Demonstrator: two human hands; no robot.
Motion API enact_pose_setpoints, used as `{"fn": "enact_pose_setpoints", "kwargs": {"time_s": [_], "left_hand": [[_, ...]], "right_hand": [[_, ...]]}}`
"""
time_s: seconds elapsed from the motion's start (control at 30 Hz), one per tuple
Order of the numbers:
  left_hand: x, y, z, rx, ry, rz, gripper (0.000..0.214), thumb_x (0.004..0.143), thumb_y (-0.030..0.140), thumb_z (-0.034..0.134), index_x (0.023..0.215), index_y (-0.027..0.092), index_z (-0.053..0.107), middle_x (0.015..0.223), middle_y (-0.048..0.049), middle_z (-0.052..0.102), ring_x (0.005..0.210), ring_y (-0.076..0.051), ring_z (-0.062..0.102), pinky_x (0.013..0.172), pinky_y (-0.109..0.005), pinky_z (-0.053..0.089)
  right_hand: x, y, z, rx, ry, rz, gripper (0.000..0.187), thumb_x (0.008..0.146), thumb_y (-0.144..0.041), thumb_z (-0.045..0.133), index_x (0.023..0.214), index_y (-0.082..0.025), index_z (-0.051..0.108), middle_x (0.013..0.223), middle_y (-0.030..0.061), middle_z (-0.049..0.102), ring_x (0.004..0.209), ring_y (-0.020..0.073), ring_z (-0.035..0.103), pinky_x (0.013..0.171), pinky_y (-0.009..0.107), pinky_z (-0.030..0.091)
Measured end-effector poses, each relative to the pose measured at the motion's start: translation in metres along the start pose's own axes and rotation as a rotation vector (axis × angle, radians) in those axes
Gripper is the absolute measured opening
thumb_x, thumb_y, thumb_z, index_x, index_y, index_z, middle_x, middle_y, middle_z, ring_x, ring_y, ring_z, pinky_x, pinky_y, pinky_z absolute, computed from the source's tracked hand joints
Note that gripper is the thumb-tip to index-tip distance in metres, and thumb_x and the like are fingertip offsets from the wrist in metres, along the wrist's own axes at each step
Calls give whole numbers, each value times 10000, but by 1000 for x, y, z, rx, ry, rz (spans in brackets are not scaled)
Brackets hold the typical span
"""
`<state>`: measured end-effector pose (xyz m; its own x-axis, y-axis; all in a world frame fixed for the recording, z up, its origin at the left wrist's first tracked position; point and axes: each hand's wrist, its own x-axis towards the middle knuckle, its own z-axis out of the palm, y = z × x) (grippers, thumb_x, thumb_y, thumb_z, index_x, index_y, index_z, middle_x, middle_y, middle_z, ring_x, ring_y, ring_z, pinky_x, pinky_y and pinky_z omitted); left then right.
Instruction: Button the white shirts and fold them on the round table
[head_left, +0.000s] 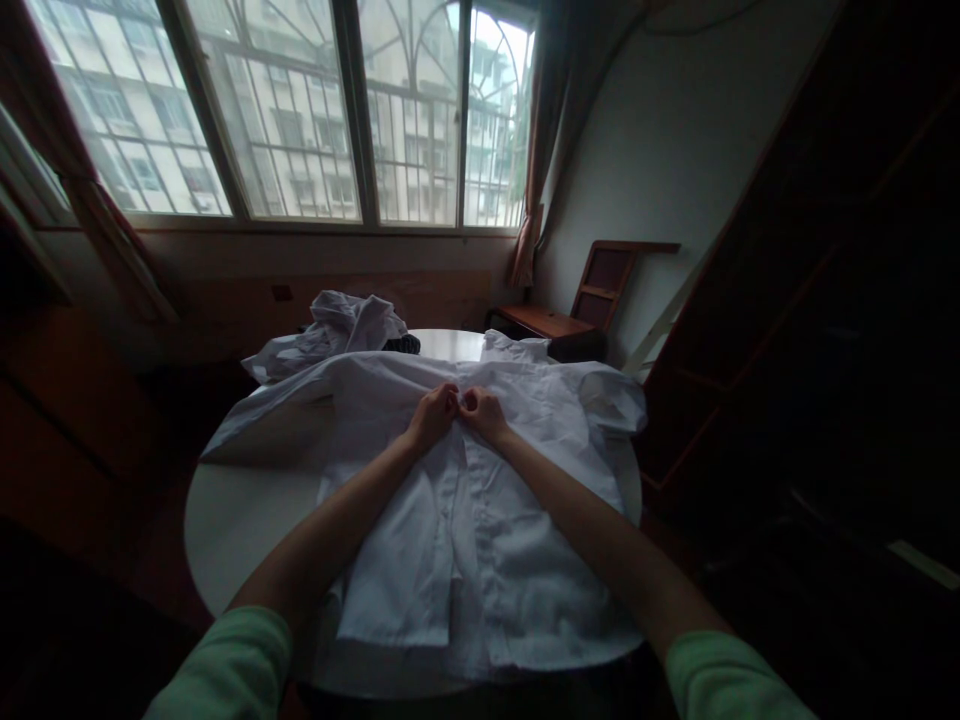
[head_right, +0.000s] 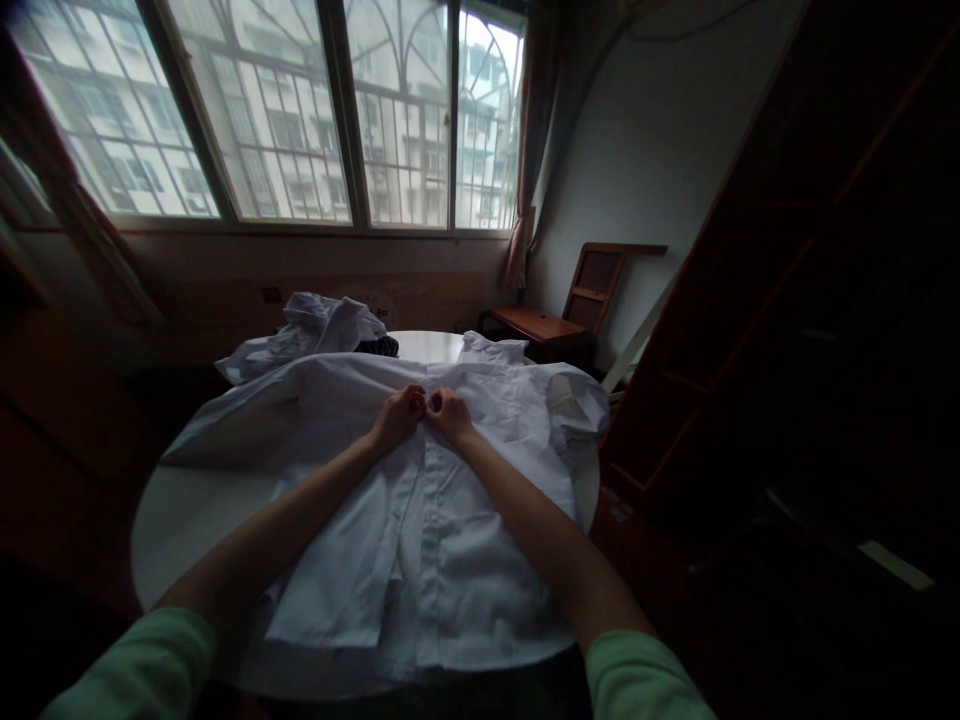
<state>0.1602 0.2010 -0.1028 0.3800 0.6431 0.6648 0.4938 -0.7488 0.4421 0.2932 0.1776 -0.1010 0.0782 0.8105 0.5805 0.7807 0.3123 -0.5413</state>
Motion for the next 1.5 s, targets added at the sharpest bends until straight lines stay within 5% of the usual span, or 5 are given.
{"fn": "enact_pose_setpoints", "kwargs": {"time_s": [0.37, 0.7, 1.5], "left_hand": [[0, 2, -3, -20, -27, -13, 316, 687, 73, 511, 983, 183, 511, 749, 1, 620, 647, -111, 559, 630, -212, 437], [0, 5, -4, -21, -39, 7, 335, 688, 60, 512, 1002, 176, 512, 785, -20, 626, 694, -129, 570, 674, -241, 449], [0, 6, -4, 38, -31, 29, 256, 714, 90, 505, 952, 174, 545, 811, -37, 628, 728, -140, 575, 676, -247, 448]], "right_hand": [[2, 1, -2, 64, -59, 72, 176, 657, -289, 603, 605, -175, 480, 576, -29, 486, 538, 92, 430, 541, 211, 331], [-3, -9, -4, -92, 55, -38, 151, 678, -260, 562, 593, -175, 471, 597, -5, 483, 552, 104, 411, 540, 221, 309], [1, -1, -3, 78, -47, 14, 140, 666, -287, 610, 652, -156, 562, 642, 10, 584, 588, 110, 509, 581, 219, 386]]}}
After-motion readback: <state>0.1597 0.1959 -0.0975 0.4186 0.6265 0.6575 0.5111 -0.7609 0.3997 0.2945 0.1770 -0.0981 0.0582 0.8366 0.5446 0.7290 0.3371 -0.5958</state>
